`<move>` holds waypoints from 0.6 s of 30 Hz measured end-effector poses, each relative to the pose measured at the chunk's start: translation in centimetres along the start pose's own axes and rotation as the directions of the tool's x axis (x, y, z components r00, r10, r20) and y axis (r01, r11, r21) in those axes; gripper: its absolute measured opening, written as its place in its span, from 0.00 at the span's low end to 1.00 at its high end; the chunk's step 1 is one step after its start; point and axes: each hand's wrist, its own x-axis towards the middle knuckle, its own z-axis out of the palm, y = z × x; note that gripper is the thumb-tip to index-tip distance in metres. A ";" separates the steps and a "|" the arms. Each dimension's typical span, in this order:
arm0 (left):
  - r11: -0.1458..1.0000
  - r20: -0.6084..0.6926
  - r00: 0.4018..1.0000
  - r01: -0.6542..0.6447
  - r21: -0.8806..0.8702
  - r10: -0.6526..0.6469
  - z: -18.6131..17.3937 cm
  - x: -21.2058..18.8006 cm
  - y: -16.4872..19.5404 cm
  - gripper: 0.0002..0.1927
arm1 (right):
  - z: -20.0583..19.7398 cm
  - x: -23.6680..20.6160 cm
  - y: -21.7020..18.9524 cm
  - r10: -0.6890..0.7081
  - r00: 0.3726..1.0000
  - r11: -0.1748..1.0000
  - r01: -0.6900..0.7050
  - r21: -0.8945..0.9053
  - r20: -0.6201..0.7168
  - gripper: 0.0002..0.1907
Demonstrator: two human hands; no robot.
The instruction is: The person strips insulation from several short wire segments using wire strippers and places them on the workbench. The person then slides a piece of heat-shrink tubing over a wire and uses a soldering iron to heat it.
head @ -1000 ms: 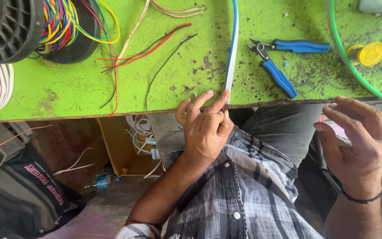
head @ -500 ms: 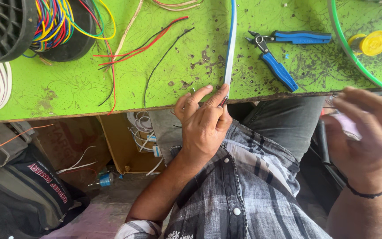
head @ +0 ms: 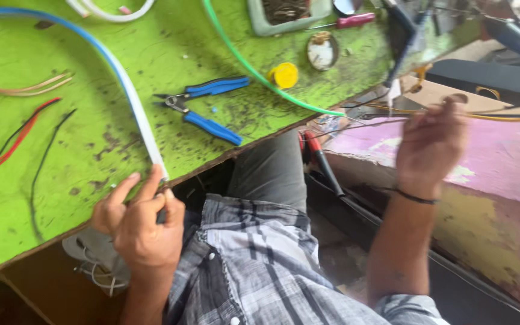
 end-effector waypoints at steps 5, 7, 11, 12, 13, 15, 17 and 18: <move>0.998 -0.002 1.000 -0.019 0.055 0.019 0.3 -0.1 -0.4 0.13 | 2.7 1.0 0.8 -0.093 0.991 0.996 0.091 0.023 0.093 0.19; 0.998 -0.008 1.000 -0.026 0.058 0.027 0.5 -0.1 -0.4 0.12 | 2.9 4.5 -0.6 -0.223 0.974 0.975 0.224 -0.015 0.026 0.24; 0.999 -0.009 1.000 -0.021 0.050 0.022 0.3 0.1 -0.3 0.13 | 1.4 10.4 -1.5 -0.255 0.966 0.966 0.256 0.036 -0.039 0.20; 0.999 -0.007 1.000 -0.025 0.047 0.025 0.2 0.2 -0.2 0.13 | 0.9 11.2 -1.4 -0.271 0.962 0.962 0.271 -0.014 0.000 0.19; 0.999 -0.005 1.000 -0.026 0.044 0.026 0.2 0.3 -0.1 0.12 | 0.4 11.9 -1.4 -0.287 0.957 0.955 0.289 -0.061 0.040 0.17; 0.999 -0.004 1.000 -0.026 0.040 0.026 0.1 0.5 0.0 0.11 | -0.5 12.6 -1.2 -0.313 0.936 0.926 0.339 -0.168 0.160 0.16; 0.999 0.002 1.000 -0.024 0.032 0.024 0.0 0.6 0.0 0.11 | -1.3 12.0 -1.4 -0.333 0.921 0.887 0.379 -0.265 0.202 0.16; 0.999 0.004 1.000 -0.026 0.023 0.026 0.0 0.6 0.0 0.10 | -2.6 11.1 -1.7 -0.371 0.911 0.855 0.410 -0.316 0.180 0.16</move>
